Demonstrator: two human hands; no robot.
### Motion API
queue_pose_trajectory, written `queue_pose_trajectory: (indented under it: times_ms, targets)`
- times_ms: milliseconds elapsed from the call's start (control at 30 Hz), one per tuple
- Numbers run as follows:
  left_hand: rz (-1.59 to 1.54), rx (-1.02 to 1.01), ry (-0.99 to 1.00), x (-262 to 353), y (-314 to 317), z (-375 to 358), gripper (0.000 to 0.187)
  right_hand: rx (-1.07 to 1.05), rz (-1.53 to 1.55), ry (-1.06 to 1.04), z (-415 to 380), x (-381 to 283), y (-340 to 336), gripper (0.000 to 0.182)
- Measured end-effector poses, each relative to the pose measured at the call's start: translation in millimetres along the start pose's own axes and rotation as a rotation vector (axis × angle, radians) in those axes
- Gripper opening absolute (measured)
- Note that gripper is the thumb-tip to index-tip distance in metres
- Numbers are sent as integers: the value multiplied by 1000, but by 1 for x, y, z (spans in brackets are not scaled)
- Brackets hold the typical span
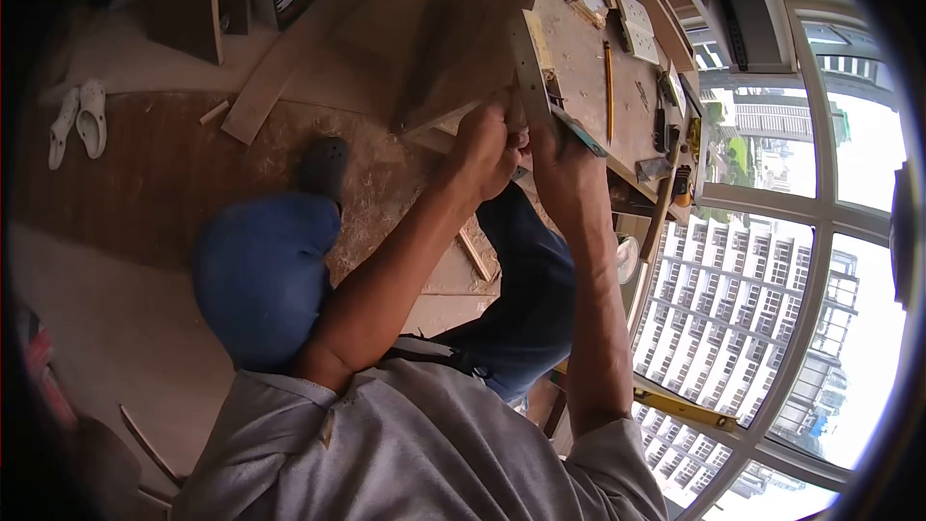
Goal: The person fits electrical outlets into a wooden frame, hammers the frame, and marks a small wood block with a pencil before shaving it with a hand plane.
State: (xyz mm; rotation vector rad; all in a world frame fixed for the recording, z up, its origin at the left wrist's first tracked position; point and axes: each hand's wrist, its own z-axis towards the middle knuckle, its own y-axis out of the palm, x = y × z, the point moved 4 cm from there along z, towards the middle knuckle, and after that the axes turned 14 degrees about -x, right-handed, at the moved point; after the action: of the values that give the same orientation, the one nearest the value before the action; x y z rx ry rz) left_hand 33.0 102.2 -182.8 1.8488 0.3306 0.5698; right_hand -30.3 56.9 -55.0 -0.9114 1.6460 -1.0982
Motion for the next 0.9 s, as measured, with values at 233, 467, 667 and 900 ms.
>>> queue_pose_trajectory:
  times_ms: [233, 467, 667, 900]
  targets:
    - [-161, -61, 118, 8, 20, -2, 24, 56, -3, 48, -58, -10, 13, 26]
    - [-75, -181, 94, 8, 13, 1, 25, -112, -141, -122, 25, -7, -6, 28]
    - [-144, -161, 140, 5, 14, 0, 23, 17, 101, 132, -65, -15, 11, 32]
    - [121, -119, 173, 3, 15, -5, 24, 97, -19, 24, -14, -3, 1, 31]
